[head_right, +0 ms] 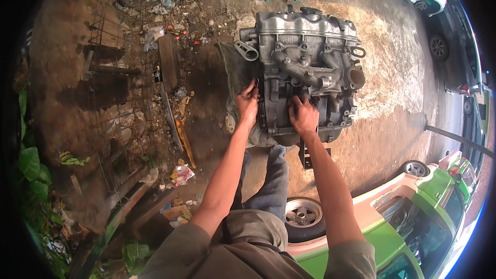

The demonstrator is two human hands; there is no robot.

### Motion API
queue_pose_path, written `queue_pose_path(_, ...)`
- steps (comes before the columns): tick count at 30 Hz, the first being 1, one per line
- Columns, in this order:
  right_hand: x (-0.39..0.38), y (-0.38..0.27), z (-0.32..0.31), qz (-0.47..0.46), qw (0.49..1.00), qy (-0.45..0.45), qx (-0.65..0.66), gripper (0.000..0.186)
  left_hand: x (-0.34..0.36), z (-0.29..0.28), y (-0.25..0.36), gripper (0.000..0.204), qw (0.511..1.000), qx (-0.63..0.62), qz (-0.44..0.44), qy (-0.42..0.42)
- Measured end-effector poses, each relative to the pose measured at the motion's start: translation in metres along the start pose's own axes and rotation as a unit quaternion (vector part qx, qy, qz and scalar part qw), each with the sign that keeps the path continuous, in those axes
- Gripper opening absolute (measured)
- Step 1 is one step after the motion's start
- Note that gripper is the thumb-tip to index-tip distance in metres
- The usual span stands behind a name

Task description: The person uses a wrench to loosen and remove bolts from a car engine block. They then use a screwdriver to pry and remove a component from the engine. The person continues to remove additional bolts and parts from the engine.

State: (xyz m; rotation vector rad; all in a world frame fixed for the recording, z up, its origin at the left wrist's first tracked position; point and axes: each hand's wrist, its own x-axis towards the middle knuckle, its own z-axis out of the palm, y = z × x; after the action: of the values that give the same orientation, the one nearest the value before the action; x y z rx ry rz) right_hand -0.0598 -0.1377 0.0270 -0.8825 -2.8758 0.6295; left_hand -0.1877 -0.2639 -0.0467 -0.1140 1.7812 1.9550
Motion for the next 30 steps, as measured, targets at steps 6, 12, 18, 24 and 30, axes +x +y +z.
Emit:
queue_pose_path(6, -0.001, 0.003, 0.003, 0.0, 1.0, -0.004, 0.001, 0.013, 0.009, 0.009, 0.009, 0.037, 0.997, -0.038, -0.057, -0.024)
queue_pose_path(12, 0.0, 0.001, 0.001, 0.007, 1.0, -0.013, -0.008, 0.014, 0.012, 0.009, 0.004, 0.036, 0.999, 0.022, -0.007, -0.029)
queue_pose_path(18, 0.0, -0.001, -0.003, -0.006, 1.0, -0.007, -0.004, 0.013, 0.017, 0.006, 0.006, 0.038, 0.975, 0.199, 0.084, -0.047)
queue_pose_path(24, 0.0, 0.0, -0.001, 0.001, 1.0, -0.012, 0.014, 0.013, -0.005, 0.002, 0.034, 0.05, 0.938, 0.327, 0.032, -0.113)
queue_pose_path(30, 0.0, 0.002, -0.001, 0.002, 1.0, -0.022, 0.007, 0.014, -0.006, 0.006, 0.056, 0.06, 0.934, 0.327, -0.01, -0.14)
